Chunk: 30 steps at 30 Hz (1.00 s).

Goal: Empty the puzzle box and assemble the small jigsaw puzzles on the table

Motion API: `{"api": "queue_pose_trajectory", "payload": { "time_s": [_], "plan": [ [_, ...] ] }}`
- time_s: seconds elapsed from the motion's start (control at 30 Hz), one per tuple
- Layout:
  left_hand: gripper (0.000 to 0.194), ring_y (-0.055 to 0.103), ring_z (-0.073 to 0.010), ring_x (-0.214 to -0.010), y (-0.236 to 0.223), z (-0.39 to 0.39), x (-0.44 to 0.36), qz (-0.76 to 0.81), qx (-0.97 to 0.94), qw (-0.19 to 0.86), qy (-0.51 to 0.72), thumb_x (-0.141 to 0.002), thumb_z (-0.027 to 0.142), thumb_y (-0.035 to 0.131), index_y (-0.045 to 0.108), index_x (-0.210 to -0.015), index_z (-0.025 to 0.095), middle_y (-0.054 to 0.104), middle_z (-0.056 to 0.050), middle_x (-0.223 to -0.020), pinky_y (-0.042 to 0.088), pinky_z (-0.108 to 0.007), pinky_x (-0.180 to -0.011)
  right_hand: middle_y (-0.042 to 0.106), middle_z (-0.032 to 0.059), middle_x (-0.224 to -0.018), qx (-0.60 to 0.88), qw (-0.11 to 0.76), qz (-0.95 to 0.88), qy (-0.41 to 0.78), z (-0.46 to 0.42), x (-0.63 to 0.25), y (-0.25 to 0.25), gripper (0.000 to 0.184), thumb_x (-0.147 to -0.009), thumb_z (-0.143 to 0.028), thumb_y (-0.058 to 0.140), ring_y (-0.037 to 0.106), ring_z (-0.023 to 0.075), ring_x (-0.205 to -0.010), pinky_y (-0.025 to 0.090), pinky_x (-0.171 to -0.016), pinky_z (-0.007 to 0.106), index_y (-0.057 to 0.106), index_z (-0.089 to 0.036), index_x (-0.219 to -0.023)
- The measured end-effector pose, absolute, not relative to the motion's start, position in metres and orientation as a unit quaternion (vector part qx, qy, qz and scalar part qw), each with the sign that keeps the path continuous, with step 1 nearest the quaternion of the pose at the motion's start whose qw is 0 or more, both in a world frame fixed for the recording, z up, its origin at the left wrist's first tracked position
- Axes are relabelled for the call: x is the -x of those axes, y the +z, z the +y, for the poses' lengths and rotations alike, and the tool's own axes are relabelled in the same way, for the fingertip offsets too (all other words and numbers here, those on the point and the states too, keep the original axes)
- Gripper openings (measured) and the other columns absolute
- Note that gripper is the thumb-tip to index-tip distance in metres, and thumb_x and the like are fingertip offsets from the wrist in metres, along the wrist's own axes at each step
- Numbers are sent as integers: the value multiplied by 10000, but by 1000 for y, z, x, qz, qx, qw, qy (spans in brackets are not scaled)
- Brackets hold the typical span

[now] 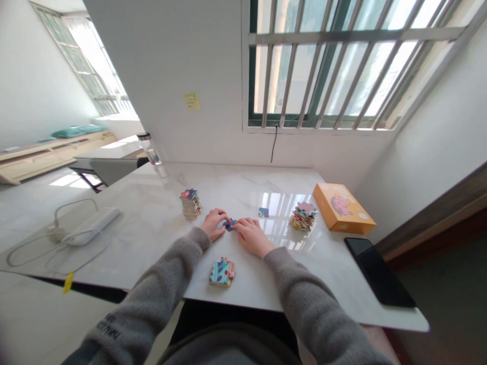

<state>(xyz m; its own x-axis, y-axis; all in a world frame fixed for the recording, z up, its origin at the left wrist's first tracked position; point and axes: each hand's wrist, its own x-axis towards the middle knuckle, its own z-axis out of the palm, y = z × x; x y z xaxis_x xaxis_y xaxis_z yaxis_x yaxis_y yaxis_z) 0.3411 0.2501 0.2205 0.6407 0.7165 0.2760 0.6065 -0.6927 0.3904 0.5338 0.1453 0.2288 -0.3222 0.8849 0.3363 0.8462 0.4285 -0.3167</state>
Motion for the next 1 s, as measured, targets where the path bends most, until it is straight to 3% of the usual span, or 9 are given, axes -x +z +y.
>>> {"api": "queue_pose_trajectory", "payload": {
  "time_s": [0.13, 0.3, 0.5, 0.73, 0.83, 1.0],
  "plan": [
    [218, 511, -253, -1105, 219, 252, -338, 377, -897, 119, 197, -872, 211, 553, 695, -1024, 274, 633, -41, -1125, 392, -422, -971, 621, 105, -1131, 544, 227, -808, 20, 141, -528, 226, 364, -900, -108, 526, 501, 256, -1097, 391, -984, 409, 642, -198, -1233],
    [263, 518, -255, -1129, 223, 248, -337, 344, -911, 128, 186, -837, 337, 656, 676, -1094, 282, 663, -21, -1210, 376, -427, -983, 608, 104, -1130, 531, 231, -815, 13, 138, -522, 223, 388, -916, -89, 500, 488, 244, -1077, 400, -985, 409, 630, -211, -1260],
    [222, 525, -251, -1141, 218, 265, -346, 380, -892, 119, 214, -904, 258, 561, 678, -1092, 284, 668, -6, -1252, 379, -439, -977, 621, 105, -1197, 557, 248, -792, 14, 142, -541, 224, 401, -907, -77, 485, 495, 250, -1127, 429, -997, 417, 618, -201, -1265],
    [281, 515, -249, -1163, 216, 290, -372, 413, -879, 100, 217, -911, 135, 497, 686, -1049, 289, 651, -11, -1269, 392, -432, -966, 511, 104, -1469, 670, 201, -712, -56, 151, -591, 216, 420, -953, -160, 436, 416, 304, -1305, 394, -1041, 482, 572, -207, -1349],
    [245, 509, -260, -1190, 216, 291, -374, 415, -878, 88, 220, -917, 182, 512, 682, -1058, 287, 637, -27, -1264, 400, -451, -988, 468, 75, -1518, 693, 176, -696, -62, 156, -601, 214, 392, -977, -261, 445, 414, 321, -1312, 392, -1028, 509, 576, -258, -1346],
    [274, 506, -272, -1215, 214, 286, -366, 408, -885, 85, 209, -916, 241, 536, 681, -1147, 268, 563, -68, -1353, 430, -461, -1021, 537, 84, -1454, 701, 168, -691, -62, 159, -609, 215, 382, -988, -288, 429, 446, 312, -1290, 398, -1037, 486, 596, -241, -1328]
  ]
}}
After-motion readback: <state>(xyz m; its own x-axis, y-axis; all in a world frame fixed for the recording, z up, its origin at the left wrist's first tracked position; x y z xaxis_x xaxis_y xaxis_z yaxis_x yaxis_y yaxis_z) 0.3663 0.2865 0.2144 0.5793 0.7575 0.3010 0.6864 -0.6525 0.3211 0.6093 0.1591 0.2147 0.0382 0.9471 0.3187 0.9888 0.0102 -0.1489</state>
